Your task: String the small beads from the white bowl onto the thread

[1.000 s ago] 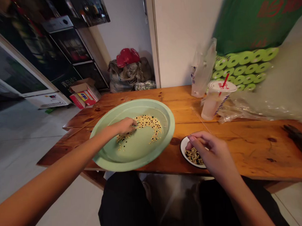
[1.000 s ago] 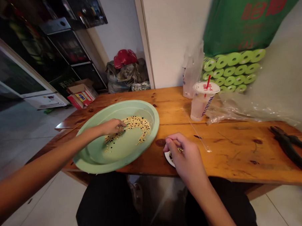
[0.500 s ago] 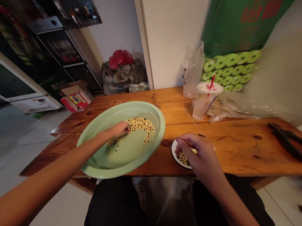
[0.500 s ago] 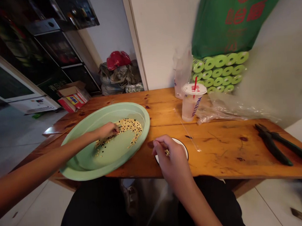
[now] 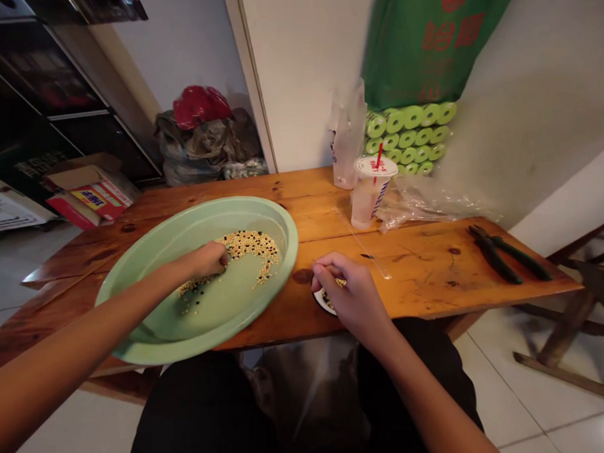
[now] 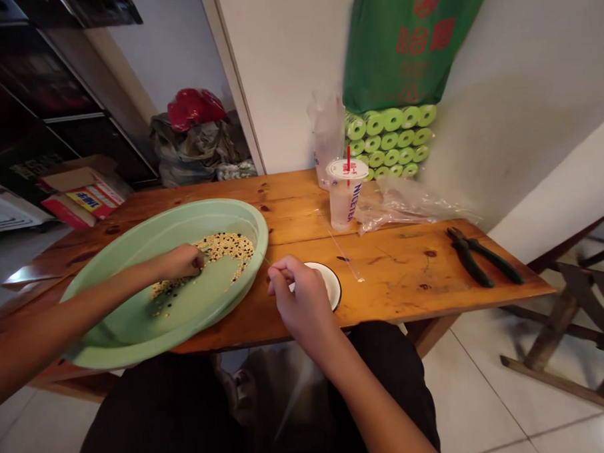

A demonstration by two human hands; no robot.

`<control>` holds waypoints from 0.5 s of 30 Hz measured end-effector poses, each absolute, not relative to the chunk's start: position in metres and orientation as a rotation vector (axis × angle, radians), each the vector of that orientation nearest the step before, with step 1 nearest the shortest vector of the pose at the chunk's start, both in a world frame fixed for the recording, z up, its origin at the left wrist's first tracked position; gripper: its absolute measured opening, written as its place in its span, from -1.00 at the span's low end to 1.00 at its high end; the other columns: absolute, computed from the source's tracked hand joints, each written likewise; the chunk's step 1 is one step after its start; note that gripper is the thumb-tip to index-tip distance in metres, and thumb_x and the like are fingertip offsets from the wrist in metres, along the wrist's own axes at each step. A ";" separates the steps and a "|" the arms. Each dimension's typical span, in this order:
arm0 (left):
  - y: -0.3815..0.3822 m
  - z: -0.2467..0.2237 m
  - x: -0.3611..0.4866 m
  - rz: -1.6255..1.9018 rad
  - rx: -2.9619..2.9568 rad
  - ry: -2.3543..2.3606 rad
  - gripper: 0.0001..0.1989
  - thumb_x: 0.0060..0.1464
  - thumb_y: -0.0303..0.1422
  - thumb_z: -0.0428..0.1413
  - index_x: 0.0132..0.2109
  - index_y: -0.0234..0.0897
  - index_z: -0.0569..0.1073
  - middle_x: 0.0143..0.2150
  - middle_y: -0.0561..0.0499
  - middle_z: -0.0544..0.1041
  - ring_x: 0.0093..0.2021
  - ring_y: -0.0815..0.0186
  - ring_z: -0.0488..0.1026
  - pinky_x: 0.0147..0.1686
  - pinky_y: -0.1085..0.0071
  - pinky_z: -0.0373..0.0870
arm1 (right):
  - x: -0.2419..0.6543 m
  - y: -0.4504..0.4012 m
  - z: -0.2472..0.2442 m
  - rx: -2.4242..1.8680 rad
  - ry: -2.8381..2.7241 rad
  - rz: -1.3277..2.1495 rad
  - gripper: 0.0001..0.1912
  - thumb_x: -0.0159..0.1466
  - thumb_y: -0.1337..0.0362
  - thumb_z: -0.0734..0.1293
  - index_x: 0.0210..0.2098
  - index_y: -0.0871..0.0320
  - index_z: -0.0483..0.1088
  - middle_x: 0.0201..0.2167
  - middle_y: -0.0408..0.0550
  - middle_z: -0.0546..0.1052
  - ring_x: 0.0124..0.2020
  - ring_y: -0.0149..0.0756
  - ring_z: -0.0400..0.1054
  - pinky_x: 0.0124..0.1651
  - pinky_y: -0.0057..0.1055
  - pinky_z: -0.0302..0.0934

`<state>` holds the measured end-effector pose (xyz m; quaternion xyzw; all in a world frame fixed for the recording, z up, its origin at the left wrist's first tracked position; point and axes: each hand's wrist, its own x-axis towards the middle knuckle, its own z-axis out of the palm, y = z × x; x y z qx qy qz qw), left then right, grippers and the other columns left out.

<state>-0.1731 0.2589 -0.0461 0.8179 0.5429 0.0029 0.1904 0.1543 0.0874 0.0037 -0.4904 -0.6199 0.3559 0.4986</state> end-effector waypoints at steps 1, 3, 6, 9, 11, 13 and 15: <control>0.259 -0.044 -0.175 0.033 2.251 1.527 -0.70 0.24 -0.28 0.13 0.05 -0.33 0.44 0.01 -0.10 0.50 -0.11 0.20 0.51 -0.16 0.19 0.53 | 0.154 0.088 0.003 -1.188 -1.499 0.866 -0.83 0.31 0.30 0.21 -0.43 0.10 0.31 -0.58 -0.18 0.48 -0.50 -0.35 0.41 -0.34 -0.43 0.21; 0.257 -0.040 -0.178 0.124 2.144 1.524 -0.72 0.24 -0.27 0.13 0.02 -0.35 0.45 -0.04 -0.09 0.52 -0.15 0.22 0.52 -0.19 0.22 0.53 | 0.153 0.088 0.002 -1.193 -1.498 0.875 -0.83 0.30 0.30 0.22 -0.43 0.10 0.32 -0.58 -0.18 0.48 -0.50 -0.35 0.40 -0.34 -0.43 0.21; 0.248 -0.027 -0.179 0.334 2.002 1.511 -0.76 0.23 -0.27 0.14 -0.08 -0.37 0.48 -0.17 -0.01 0.54 -0.25 0.28 0.53 -0.27 0.30 0.53 | 0.152 0.089 0.001 -1.209 -1.494 0.889 -0.84 0.30 0.30 0.23 -0.42 0.11 0.34 -0.57 -0.18 0.49 -0.51 -0.36 0.40 -0.37 -0.45 0.19; 0.229 -0.006 -0.170 0.560 1.872 1.495 -0.80 0.22 -0.30 0.17 -0.29 -0.38 0.49 -0.41 0.09 0.52 -0.46 0.42 0.47 -0.41 0.43 0.48 | 0.152 0.091 -0.001 -1.203 -1.485 0.898 -0.83 0.30 0.28 0.24 -0.43 0.11 0.33 -0.57 -0.20 0.48 -0.53 -0.37 0.39 -0.37 -0.45 0.20; 0.207 0.013 -0.155 0.733 1.773 1.474 -0.81 0.13 -0.34 0.23 -0.40 -0.37 0.51 -0.54 0.14 0.50 -0.57 0.46 0.42 -0.49 0.51 0.42 | 0.152 0.091 0.000 -1.180 -1.476 0.902 -0.82 0.30 0.28 0.24 -0.44 0.11 0.34 -0.58 -0.19 0.48 -0.52 -0.37 0.39 -0.35 -0.44 0.21; 0.177 0.033 -0.129 0.932 1.653 1.424 -0.88 -0.01 -0.36 0.30 -0.42 -0.31 0.56 -0.58 0.15 0.55 -0.54 0.43 0.49 -0.50 0.56 0.41 | 0.153 0.089 0.003 -1.133 -1.466 0.914 -0.85 0.30 0.27 0.25 -0.40 0.12 0.36 -0.57 -0.18 0.49 -0.50 -0.35 0.41 -0.31 -0.41 0.24; 0.142 0.050 -0.095 1.079 1.530 1.343 -0.92 -0.07 -0.39 0.31 -0.36 -0.28 0.59 -0.49 0.07 0.63 -0.49 0.39 0.53 -0.44 0.51 0.47 | 0.153 0.083 0.008 -1.070 -1.459 0.937 -0.91 0.31 0.26 0.25 -0.28 0.12 0.38 -0.54 -0.17 0.52 -0.46 -0.33 0.44 -0.27 -0.38 0.28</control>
